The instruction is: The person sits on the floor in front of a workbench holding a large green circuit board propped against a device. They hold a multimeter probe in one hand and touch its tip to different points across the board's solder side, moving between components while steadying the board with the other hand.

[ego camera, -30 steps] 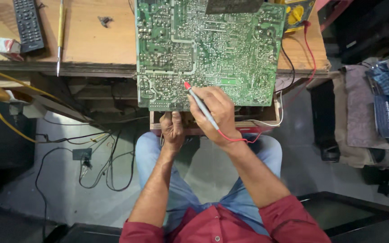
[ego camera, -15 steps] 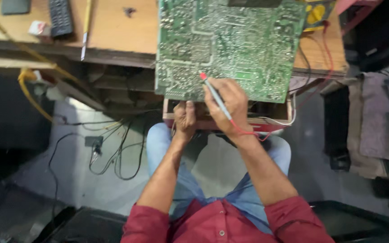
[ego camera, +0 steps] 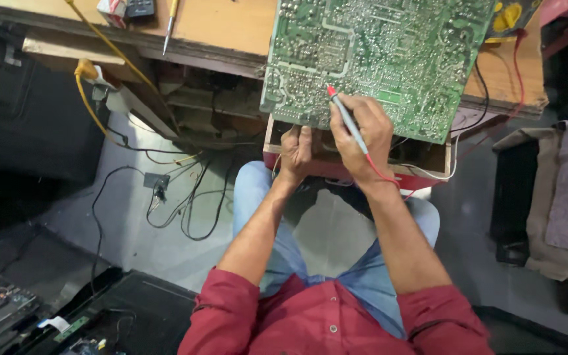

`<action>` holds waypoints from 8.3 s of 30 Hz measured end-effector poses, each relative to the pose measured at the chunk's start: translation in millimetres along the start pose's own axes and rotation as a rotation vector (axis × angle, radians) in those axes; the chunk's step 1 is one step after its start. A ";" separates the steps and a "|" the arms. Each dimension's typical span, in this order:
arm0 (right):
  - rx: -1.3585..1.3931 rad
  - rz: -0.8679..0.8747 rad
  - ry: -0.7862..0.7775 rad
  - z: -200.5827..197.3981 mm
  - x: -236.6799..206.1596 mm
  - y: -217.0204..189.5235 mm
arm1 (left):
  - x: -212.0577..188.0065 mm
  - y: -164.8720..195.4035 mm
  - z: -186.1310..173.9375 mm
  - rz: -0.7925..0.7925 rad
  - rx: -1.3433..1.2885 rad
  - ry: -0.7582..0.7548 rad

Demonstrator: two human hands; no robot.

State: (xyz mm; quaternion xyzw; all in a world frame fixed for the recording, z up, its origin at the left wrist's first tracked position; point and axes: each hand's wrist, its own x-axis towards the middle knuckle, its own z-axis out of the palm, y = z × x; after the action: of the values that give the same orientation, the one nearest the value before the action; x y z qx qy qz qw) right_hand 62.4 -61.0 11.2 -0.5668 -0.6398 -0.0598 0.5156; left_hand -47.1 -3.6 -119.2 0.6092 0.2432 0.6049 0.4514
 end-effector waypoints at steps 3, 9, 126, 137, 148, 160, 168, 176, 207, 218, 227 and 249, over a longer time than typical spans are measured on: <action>0.004 0.024 0.000 -1.2 0.6 -0.5 | -0.4 0.3 0.8 -0.079 -0.016 -0.006; 0.057 0.064 -0.002 -1.3 4.8 0.9 | -0.9 -2.4 1.2 -0.074 -0.035 -0.034; -0.019 -0.050 -0.097 -3.0 13.5 1.9 | -7.6 -9.6 1.0 -0.095 -0.139 -0.029; -0.041 -0.069 -0.081 -2.2 13.9 0.5 | -7.3 -8.7 1.0 -0.079 -0.145 -0.039; -0.048 -0.072 -0.082 0.6 13.9 0.7 | -4.9 -4.8 -1.5 -0.092 -0.088 -0.020; -0.026 -0.082 -0.057 3.7 14.8 -1.6 | -4.8 -5.8 -2.8 -0.086 -0.208 -0.047; -0.023 -0.064 -0.043 4.6 14.0 -2.0 | -4.8 -3.8 -3.3 -0.101 -0.164 -0.036; -0.035 -0.051 -0.090 1.4 11.7 2.3 | -4.7 -10.2 -0.4 -0.047 -0.049 -0.006; 0.019 0.375 -0.745 38.7 -141.5 89.5 | -10.1 -14.2 1.7 -0.098 -0.035 0.004; -0.740 -0.018 -0.661 37.0 -169.8 78.4 | -11.4 -18.1 1.2 -0.077 -0.046 -0.002; -0.668 -0.106 -0.765 45.8 -167.2 87.2 | -11.1 -20.2 0.6 -0.064 -0.045 -0.012; 0.656 0.479 -0.319 -76.4 -96.7 16.4 | -14.8 -24.3 1.1 -0.038 0.024 0.028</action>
State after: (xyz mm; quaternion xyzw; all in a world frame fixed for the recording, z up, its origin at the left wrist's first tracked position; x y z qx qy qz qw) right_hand 103.7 -169.9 -32.2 -0.5076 -0.5471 0.3562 0.5623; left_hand -42.2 -4.8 -147.2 0.6013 0.2681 0.6017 0.4523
